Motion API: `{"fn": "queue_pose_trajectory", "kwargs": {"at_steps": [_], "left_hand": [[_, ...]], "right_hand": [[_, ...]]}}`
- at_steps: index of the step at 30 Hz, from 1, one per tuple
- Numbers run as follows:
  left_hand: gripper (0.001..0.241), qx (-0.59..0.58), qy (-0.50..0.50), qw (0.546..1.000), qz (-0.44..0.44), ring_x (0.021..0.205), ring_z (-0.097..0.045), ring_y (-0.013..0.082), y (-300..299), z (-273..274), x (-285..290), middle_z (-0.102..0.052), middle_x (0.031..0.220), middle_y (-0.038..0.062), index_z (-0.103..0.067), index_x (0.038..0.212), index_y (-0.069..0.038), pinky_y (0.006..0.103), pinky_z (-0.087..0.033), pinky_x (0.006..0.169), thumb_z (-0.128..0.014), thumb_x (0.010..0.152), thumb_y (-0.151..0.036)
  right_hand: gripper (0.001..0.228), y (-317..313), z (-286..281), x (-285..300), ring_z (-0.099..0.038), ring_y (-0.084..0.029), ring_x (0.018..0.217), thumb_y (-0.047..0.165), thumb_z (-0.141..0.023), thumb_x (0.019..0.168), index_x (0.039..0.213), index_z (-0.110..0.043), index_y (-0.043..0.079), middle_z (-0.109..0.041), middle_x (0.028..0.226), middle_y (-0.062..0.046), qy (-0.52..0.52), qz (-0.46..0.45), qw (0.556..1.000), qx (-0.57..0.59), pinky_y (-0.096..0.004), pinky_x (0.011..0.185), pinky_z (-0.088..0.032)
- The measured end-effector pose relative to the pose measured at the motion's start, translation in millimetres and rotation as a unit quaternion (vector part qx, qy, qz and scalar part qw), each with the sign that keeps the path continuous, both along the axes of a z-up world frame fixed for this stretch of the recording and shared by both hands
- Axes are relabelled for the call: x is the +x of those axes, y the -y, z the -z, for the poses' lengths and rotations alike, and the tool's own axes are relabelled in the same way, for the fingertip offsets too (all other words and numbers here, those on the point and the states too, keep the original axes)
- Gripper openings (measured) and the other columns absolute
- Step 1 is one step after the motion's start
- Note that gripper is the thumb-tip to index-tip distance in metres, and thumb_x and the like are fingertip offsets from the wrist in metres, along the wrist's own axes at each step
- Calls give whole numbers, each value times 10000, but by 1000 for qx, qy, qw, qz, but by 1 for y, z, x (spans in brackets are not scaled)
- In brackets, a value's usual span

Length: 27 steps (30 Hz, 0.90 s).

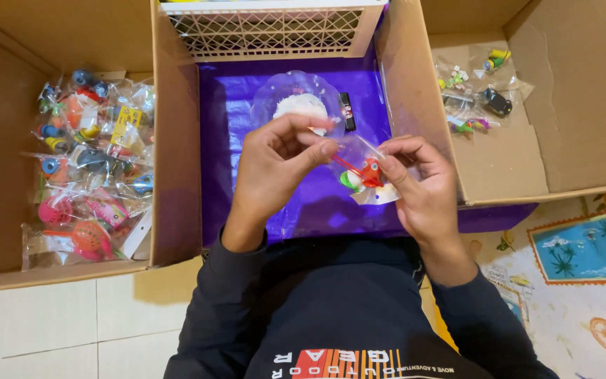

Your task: The person is packaging small toys into plastic bags and sealing them using a lighter.

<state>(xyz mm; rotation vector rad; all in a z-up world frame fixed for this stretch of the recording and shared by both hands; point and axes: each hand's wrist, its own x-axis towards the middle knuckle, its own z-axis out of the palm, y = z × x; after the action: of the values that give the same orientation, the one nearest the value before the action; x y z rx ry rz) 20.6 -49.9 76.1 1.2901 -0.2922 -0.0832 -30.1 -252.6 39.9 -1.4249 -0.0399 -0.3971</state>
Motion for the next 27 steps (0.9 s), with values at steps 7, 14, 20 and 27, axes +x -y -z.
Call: {"fn": "queue_pose_trajectory", "kwargs": {"at_steps": [7, 14, 20, 27], "left_hand": [[242, -54, 4, 998, -16, 759, -753, 184, -10, 18, 9, -668, 832, 119, -708, 1062, 42, 312, -652, 756, -829, 870, -41], [332, -92, 6, 993, -73, 848, -742, 167, -4, 28, 4, -654, 897, 74, -607, 1217, 11, 296, -613, 850, -761, 957, -125], [339, -87, -2, 996, -4, 924, -739, 180, 0, 33, -5, -683, 958, 95, -672, 1136, 15, 327, -622, 866, -845, 847, -25], [184, -5, 45, 999, -13, 874, -727, 163, -11, 17, -8, -752, 922, 155, -782, 1057, 4, 307, -625, 794, -821, 879, -26]], "right_hand": [[244, -7, 11, -2, -683, -142, 884, 148, -692, 997, 1122, -670, -61, -723, 981, -172, -10, -12, 997, 77, -235, 752, -560], [456, -14, 28, -8, -722, -195, 988, 45, -800, 847, 1234, -602, -92, -698, 1143, -182, 0, -34, 996, 82, -301, 861, -612], [398, -15, 37, -7, -720, -127, 940, 14, -804, 869, 1207, -604, -53, -687, 1095, -91, 10, 25, 996, 88, -258, 844, -629], [307, -5, 32, -6, -704, -166, 833, 30, -803, 884, 1129, -666, -95, -701, 952, -158, 32, 45, 998, 15, -315, 746, -635]]}}
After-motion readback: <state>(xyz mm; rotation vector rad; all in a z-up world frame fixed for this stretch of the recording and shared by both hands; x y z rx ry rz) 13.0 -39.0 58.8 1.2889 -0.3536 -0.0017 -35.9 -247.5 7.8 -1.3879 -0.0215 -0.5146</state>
